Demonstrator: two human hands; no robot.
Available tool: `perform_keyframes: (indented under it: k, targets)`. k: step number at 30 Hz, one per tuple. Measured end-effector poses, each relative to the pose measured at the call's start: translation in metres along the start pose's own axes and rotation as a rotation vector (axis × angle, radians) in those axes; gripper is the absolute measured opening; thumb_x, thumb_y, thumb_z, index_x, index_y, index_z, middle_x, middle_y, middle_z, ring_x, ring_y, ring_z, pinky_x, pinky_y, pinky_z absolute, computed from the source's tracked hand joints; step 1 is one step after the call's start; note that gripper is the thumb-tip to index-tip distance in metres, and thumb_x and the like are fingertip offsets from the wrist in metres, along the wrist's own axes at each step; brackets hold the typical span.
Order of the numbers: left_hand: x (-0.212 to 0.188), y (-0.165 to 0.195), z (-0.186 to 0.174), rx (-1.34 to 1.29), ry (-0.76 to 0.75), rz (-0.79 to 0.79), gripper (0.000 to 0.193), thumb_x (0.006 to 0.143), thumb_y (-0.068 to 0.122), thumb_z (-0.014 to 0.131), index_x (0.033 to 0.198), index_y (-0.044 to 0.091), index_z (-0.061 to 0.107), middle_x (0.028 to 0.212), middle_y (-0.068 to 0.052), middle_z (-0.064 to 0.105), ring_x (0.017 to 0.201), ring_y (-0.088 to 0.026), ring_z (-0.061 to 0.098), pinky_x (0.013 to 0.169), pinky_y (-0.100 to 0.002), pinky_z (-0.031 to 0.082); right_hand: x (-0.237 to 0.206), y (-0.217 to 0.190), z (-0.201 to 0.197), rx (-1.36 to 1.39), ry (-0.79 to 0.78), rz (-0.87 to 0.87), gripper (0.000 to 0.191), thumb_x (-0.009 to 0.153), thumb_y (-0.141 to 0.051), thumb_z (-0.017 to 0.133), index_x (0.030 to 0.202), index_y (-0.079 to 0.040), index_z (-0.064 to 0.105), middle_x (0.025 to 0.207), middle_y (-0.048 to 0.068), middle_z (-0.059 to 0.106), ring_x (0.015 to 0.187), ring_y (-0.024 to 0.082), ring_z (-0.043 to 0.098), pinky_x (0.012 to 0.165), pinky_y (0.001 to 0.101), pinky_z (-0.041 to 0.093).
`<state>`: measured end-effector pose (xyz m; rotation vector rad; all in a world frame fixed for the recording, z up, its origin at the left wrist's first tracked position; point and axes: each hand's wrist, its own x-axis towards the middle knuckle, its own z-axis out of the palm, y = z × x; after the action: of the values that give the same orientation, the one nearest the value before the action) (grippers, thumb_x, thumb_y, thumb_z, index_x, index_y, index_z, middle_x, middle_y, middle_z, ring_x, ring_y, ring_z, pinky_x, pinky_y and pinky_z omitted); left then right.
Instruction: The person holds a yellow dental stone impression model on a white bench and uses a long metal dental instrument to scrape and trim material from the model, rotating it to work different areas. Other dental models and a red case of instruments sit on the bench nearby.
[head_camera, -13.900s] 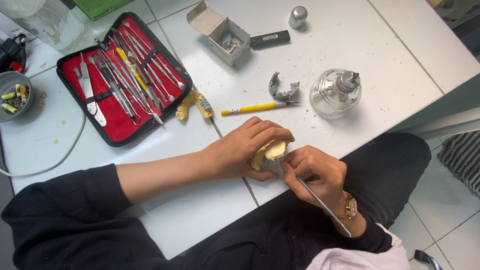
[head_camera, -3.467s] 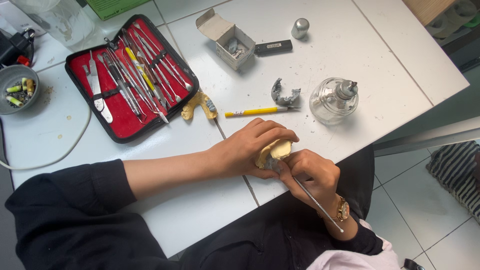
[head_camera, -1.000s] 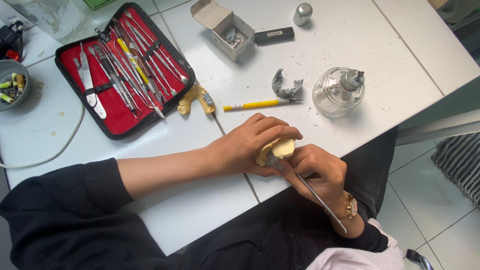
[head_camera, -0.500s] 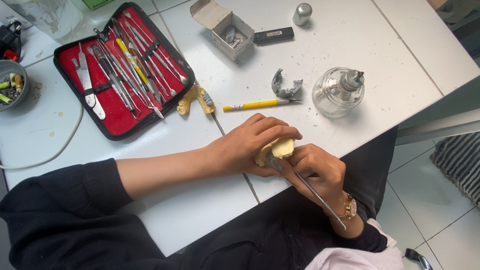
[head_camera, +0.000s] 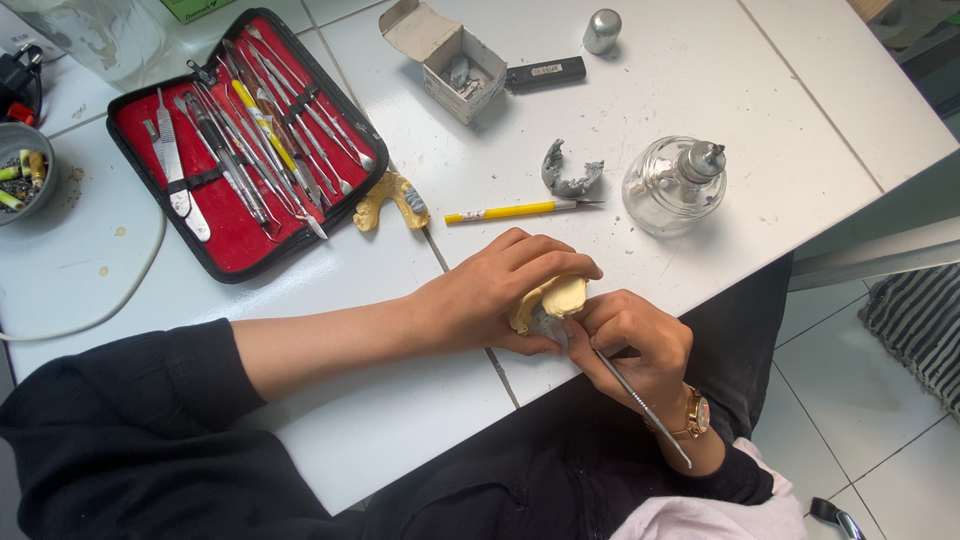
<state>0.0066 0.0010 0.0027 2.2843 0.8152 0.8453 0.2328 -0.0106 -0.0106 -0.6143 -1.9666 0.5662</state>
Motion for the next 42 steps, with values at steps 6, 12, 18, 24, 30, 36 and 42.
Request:
perform_keyframes:
  k: [6,12,18,24,30,36,42]
  targets:
    - [0.0006,0.0000,0.0007,0.009,0.007,0.007,0.081,0.072,0.024,0.093,0.141,0.018,0.051,0.137,-0.005,0.057,0.127,-0.030,0.055,0.108,-0.043,0.051,-0.0004,0.0012,-0.0002,-0.039,-0.024,-0.005,0.034,0.082,0.003,0.084,0.074,-0.007,0.052,0.076,0.008,0.069,0.069,0.014,0.071,0.056,0.0251,0.054]
    - [-0.0002,-0.0002,0.0002,0.001,-0.002,-0.003,0.083,0.069,0.023,0.092,0.141,0.018,0.052,0.137,-0.005,0.057,0.127,-0.030,0.055,0.108,-0.043,0.052,-0.0020,0.0005,0.0001,-0.034,-0.016,0.053,0.035,0.081,0.002,0.085,0.072,-0.007,0.053,0.074,0.007,0.069,0.064,0.011,0.069,0.052,0.0225,0.051]
    - [0.0005,-0.0006,0.0005,0.005,0.001,0.011,0.082,0.071,0.024,0.093,0.142,0.018,0.051,0.137,-0.005,0.057,0.127,-0.029,0.055,0.108,-0.043,0.052,-0.0008,0.0001,-0.0019,-0.003,-0.031,0.057,0.035,0.079,0.005,0.085,0.069,-0.007,0.053,0.068,0.005,0.065,0.059,0.010,0.065,0.049,0.0228,0.048]
    - [-0.0002,-0.0005,-0.0001,0.005,0.009,0.012,0.083,0.070,0.023,0.092,0.142,0.018,0.051,0.138,-0.005,0.057,0.128,-0.030,0.055,0.109,-0.044,0.051,-0.0013,-0.0008,-0.0021,-0.008,-0.025,0.010,0.036,0.081,0.007,0.080,0.069,-0.009,0.050,0.068,0.004,0.064,0.067,0.014,0.070,0.055,0.0248,0.050]
    - [0.0005,-0.0005,0.0004,-0.003,-0.003,0.000,0.082,0.071,0.025,0.092,0.143,0.019,0.051,0.137,-0.006,0.057,0.128,-0.031,0.054,0.108,-0.044,0.051,-0.0002,0.0012,0.0002,-0.002,-0.008,0.012,0.035,0.082,0.004,0.083,0.073,-0.007,0.052,0.074,0.007,0.068,0.067,0.013,0.069,0.055,0.0241,0.053]
    - [0.0006,-0.0006,0.0008,0.012,0.006,0.020,0.080,0.075,0.026,0.091,0.144,0.020,0.052,0.138,-0.007,0.057,0.130,-0.031,0.054,0.109,-0.045,0.051,-0.0009,-0.0011,-0.0002,-0.011,-0.015,0.066,0.035,0.081,0.004,0.084,0.070,-0.007,0.053,0.072,0.006,0.067,0.062,0.009,0.067,0.050,0.0220,0.049]
    - [-0.0001,-0.0005,0.0008,0.004,0.004,0.001,0.081,0.073,0.026,0.091,0.143,0.021,0.051,0.139,-0.006,0.057,0.130,-0.031,0.054,0.110,-0.045,0.051,-0.0028,-0.0012,-0.0026,-0.007,-0.030,0.036,0.036,0.082,0.006,0.081,0.069,-0.008,0.050,0.069,0.003,0.063,0.066,0.013,0.068,0.056,0.0243,0.050]
